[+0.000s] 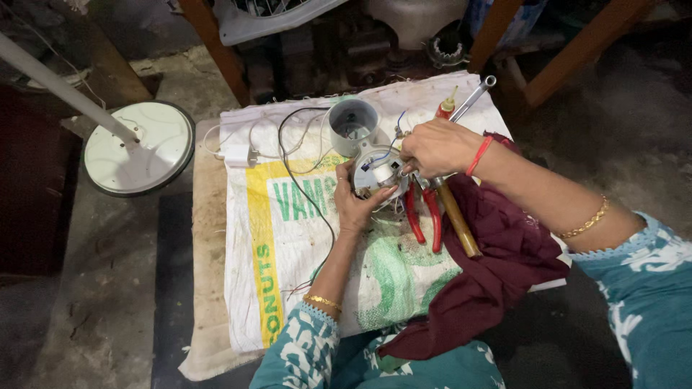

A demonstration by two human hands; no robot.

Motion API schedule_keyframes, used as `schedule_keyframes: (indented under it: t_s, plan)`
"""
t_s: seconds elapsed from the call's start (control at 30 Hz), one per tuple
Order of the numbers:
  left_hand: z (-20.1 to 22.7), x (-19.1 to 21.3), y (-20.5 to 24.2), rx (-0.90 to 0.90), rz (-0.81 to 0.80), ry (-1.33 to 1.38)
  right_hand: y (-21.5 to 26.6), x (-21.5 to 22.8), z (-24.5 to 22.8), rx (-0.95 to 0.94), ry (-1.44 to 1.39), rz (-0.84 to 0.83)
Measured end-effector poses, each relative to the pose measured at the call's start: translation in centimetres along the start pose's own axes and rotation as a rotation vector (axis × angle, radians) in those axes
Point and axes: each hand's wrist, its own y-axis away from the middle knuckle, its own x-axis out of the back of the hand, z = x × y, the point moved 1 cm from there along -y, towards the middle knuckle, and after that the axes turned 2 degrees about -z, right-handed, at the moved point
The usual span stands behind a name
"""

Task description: The person works on a disassembled fan motor, using pliers and a screwdriver to adjust wires and components. Then, the person cleans the fan cage with a cloth, wiping the metal bars and frame.

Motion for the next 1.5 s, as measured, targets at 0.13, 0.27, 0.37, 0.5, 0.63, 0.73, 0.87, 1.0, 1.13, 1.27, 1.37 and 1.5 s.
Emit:
schedule_keyframes:
  t_s: [0.13, 0.27, 0.37, 0.5, 0.63, 0.73, 0.87, 1.0, 1.13, 1.27, 1.37, 1.5]
  plan:
    - [0.0, 0.0, -0.1, 0.012, 0.011, -0.067, 0.8, -0.2, 0.2, -0.022, -0.075, -0.01]
    - [-0.1, -0.1, -0.2, 0.025, -0.003, -0.016, 2.2, -1.4, -0.1, -0.085, -0.199, 0.059]
    - [-0.3, -0.1, 0.0, 0.031, 0.004, 0.0, 2.7, -2.9, -0.5, -0.16, -0.275, 0.096]
    - [-0.6, 0.0, -0.1, 0.014, 0.015, -0.036, 3.3, -5.7, -1.2, -0.22, -0.494, 0.27]
    - [-1.0, -0.1, -0.1, -0.002, 0.018, -0.047, 3.2, -9.0, -2.9, -0.365, -0.571, 0.479]
    - [-1.1, -0.2, 0.0, 0.015, 0.027, -0.053, 3.1, -10.8, -4.6, -0.425, -0.662, 0.641]
    - [-1.2, -0.2, -0.1, 0.015, 0.031, -0.043, 2.3, -12.0, -6.5, -0.5, -0.732, 0.817]
    - [-1.4, 0.1, 0.0, 0.006, 0.03, -0.03, 2.0, -12.2, -7.4, -0.58, -0.863, 0.827]
    - [-1.3, 0.0, -0.3, -0.032, 0.015, -0.089, 4.4, -10.9, -5.6, -0.644, -1.173, 0.608]
    - [-1.3, 0.1, 0.2, -0.033, 0.04, -0.091, 7.5, -7.6, -2.4, -0.358, -0.792, 0.691]
    - [-0.8, 0.0, 0.1, -0.024, 0.027, -0.102, 7.2, -4.8, -0.5, -0.08, -0.513, 0.561]
    - [-0.3, 0.1, 0.0, -0.019, 0.011, -0.02, 4.5, -2.2, 0.2, 0.014, -0.332, 0.381]
